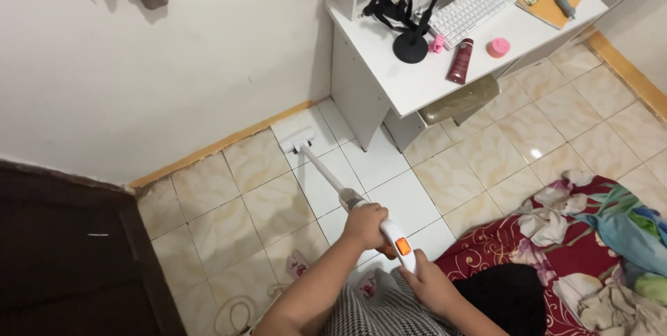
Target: The person vacuums the tiled floor of a room using a handheld vacuum cleaner, navigating around a shelf, a bed, and a desk.
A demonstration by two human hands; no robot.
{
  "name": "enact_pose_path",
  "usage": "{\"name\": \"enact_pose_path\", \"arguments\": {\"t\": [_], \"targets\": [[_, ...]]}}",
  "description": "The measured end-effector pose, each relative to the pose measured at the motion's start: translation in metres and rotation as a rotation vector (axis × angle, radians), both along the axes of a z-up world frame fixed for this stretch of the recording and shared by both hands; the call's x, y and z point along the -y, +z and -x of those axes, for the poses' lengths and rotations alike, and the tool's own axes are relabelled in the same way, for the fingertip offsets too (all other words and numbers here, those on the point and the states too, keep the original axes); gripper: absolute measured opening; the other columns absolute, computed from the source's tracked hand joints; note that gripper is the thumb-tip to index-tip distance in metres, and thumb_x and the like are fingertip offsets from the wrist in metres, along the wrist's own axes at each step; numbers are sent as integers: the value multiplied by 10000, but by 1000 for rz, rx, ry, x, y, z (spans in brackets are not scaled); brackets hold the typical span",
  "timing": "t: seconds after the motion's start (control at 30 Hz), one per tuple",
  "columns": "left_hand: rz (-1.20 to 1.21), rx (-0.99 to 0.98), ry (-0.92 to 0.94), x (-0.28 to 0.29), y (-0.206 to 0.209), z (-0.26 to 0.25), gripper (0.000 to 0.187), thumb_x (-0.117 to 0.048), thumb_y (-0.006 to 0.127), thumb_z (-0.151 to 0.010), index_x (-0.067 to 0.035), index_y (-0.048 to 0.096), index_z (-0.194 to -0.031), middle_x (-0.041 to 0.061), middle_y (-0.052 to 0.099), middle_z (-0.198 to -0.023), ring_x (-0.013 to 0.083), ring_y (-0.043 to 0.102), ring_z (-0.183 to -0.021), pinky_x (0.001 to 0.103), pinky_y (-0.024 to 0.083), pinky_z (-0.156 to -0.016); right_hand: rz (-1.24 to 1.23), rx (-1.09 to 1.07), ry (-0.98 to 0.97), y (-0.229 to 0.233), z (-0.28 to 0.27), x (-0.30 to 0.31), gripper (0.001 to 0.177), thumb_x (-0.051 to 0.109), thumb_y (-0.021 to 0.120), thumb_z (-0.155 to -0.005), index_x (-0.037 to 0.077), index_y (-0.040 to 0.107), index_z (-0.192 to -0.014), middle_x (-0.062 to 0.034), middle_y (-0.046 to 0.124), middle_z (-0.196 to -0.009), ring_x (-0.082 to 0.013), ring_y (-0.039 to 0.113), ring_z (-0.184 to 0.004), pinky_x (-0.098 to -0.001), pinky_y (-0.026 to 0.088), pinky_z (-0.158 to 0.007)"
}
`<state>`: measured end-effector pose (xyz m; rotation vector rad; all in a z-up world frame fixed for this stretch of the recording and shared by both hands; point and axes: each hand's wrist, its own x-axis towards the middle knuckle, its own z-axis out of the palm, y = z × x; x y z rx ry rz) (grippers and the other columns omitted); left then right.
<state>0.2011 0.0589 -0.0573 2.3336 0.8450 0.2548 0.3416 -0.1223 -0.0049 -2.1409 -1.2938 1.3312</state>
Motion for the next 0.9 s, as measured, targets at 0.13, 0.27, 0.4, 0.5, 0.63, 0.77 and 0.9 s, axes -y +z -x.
{"name": "enact_pose_path", "arguments": {"t": [0.13, 0.27, 0.4, 0.5, 0.63, 0.77, 0.9], "targets": [[1, 45, 32, -6, 5, 3, 293, -206, 802, -627, -124, 688, -885, 91, 699, -943, 324, 677, -957, 450, 535, -839, 101, -35, -45, 36, 10, -20, 401, 341, 623, -942, 14, 472, -1121, -185, 682, -649, -307, 712, -589, -423, 558, -589], [30, 52, 39, -27, 15, 4, 329, -204, 819, -595, -114, 688, -883, 99, 696, -948, 335, 665, -968, 446, 535, -840, 23, 30, -11, 33, 9, -38, 418, 345, 627, -951, -14, 471, -1097, -197, 661, -643, -319, 694, -595, -428, 545, -593], [44, -7, 50, -42, 27, 6, 357, -217, 838, -566, -100, 677, -862, 104, 689, -956, 337, 660, -971, 442, 536, -850, -48, 66, 42, 11, 6, -50, 401, 335, 629, -964, -16, 473, -1078, -193, 636, -597, -307, 646, -537, -430, 511, -544], [43, -49, 55, -56, 33, 11, 394, -233, 858, -525, -93, 671, -842, 104, 684, -950, 332, 659, -973, 441, 534, -861, 79, -28, -9, 30, 15, -72, 410, 344, 588, -980, -18, 442, -1106, -157, 645, -580, -263, 662, -490, -395, 531, -500], [12, -34, 68, -73, 7, 21, 371, -236, 850, -542, -107, 676, -843, 88, 689, -953, 318, 659, -996, 434, 538, -866, 57, -59, 3, 28, 25, -91, 425, 341, 596, -982, -31, 446, -1121, -124, 634, -565, -225, 643, -463, -360, 529, -471], [2, -23, 89, -87, 19, 33, 370, -239, 845, -538, -111, 667, -836, 73, 691, -954, 301, 654, -1016, 425, 540, -866, 114, -77, -29, 46, 38, -111, 412, 332, 596, -981, -5, 447, -1166, -119, 629, -563, -209, 622, -463, -354, 513, -472], [-20, 9, 121, -97, 26, 37, 382, -247, 852, -530, -112, 658, -830, 66, 691, -951, 297, 653, -1020, 424, 541, -862, 67, -75, -28, 42, 39, -122, 393, 320, 611, -969, -4, 479, -1147, -114, 629, -565, -198, 614, -460, -349, 507, -477]]}}
